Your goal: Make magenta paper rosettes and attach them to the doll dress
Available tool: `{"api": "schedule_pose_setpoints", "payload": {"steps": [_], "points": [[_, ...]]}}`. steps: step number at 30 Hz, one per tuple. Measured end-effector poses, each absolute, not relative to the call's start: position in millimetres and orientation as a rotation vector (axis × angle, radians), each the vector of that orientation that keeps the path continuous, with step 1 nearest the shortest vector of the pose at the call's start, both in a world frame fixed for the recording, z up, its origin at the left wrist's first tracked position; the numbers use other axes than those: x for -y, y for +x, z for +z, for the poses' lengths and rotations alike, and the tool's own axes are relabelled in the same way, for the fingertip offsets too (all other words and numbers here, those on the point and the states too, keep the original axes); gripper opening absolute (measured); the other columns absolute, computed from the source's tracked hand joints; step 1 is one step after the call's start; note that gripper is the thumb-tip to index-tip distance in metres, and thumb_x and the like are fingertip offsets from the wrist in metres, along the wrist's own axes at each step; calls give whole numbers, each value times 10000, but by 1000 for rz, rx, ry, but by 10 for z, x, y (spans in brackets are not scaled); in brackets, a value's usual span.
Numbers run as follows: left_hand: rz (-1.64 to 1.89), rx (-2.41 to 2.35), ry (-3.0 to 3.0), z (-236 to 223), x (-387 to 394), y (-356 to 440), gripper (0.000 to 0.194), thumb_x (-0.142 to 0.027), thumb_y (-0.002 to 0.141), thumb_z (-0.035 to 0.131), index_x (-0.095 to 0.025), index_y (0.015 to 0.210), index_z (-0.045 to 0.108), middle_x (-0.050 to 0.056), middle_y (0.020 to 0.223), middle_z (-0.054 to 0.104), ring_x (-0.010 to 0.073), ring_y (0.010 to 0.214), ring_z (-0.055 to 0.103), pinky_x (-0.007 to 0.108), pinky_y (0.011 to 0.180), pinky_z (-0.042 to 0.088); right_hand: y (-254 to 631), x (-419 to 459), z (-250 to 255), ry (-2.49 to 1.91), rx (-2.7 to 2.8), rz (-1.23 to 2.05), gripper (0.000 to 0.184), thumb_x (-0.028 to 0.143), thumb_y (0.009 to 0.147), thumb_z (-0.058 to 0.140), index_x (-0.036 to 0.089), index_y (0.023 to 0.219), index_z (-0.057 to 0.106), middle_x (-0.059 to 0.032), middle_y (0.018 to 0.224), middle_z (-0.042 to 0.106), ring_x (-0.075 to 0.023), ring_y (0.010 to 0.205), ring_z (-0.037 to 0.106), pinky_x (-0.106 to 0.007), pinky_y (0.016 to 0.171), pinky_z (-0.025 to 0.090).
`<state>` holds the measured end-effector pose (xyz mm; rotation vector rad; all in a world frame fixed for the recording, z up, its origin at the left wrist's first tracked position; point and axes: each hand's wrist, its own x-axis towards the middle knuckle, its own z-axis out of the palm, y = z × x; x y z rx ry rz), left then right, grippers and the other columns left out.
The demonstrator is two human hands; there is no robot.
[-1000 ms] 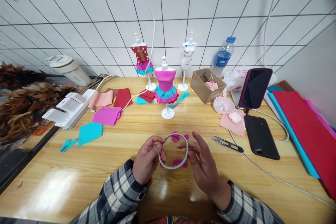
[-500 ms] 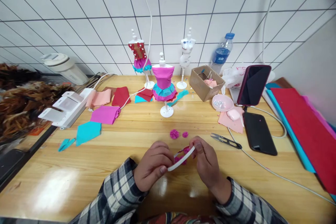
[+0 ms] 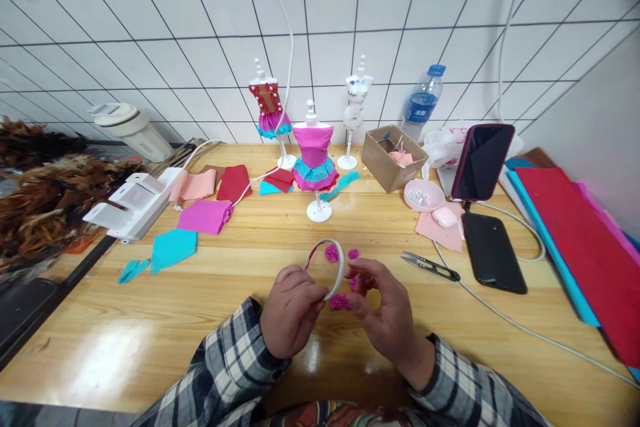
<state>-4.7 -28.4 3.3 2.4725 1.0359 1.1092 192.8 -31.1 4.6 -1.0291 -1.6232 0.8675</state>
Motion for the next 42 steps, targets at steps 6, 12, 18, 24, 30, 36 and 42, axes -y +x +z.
{"api": "schedule_pose_setpoints", "payload": {"steps": [6, 12, 18, 24, 30, 36, 42], "points": [[948, -1014, 2542, -4, 304, -42, 312, -82, 829, 494, -219, 1105, 535, 36, 824, 682, 170, 773, 609, 402, 959, 378, 1883, 294, 45, -1147, 1592, 870, 218, 314, 831, 660, 219, 1019, 605, -18, 826, 638, -141, 716, 610, -251, 620, 519], [981, -888, 2507, 36, 289, -41, 214, -165, 799, 523, -182, 1010, 552, 35, 664, 593, 194, 666, 505, 375, 726, 400, 1868, 250, 93, -1129, 1519, 1272, 116, 282, 818, 651, 199, 887, 606, -1, 770, 661, -118, 652, 612, -223, 583, 506], [966, -1073, 2540, 57, 275, -26, 181, -107, 787, 543, -184, 948, 571, 14, 636, 597, 167, 619, 489, 345, 712, 365, 1863, 248, 60, -1134, 1547, 1298, 145, 271, 840, 619, 187, 747, 546, -32, 870, 698, -113, 664, 621, -229, 604, 509], [1007, -1122, 2484, 77, 277, -21, 161, -120, 785, 531, -185, 925, 579, 20, 650, 613, 171, 627, 538, 336, 704, 380, 1856, 271, -6, -1138, 1650, 947, 317, 248, 863, 602, 240, 1180, 591, -66, 1060, 676, -110, 656, 608, -236, 567, 526], [922, -1201, 2490, 59, 273, -40, 135, -159, 815, 520, -183, 919, 603, 17, 624, 605, 162, 591, 527, 334, 678, 374, 1864, 254, 6, -1136, 1725, 730, 82, 234, 857, 622, 238, 858, 705, -37, 845, 676, -147, 738, 628, -257, 629, 520], [1035, -1222, 2375, 167, 279, 31, 120, -159, 837, 489, -187, 816, 605, 3, 566, 558, 154, 559, 509, 306, 619, 369, 1863, 310, 53, -1110, 1915, 565, 90, 214, 890, 571, 212, 830, 637, -34, 781, 645, -152, 716, 600, -273, 634, 476], [1321, -1239, 1877, 117, 301, -93, 234, -295, 901, 482, -198, 718, 592, 1, 569, 511, 160, 580, 491, 298, 619, 401, 1935, 391, 120, -960, 1897, 317, 126, 142, 878, 552, 243, 863, 626, -27, 795, 658, -153, 728, 624, -286, 701, 498]]}}
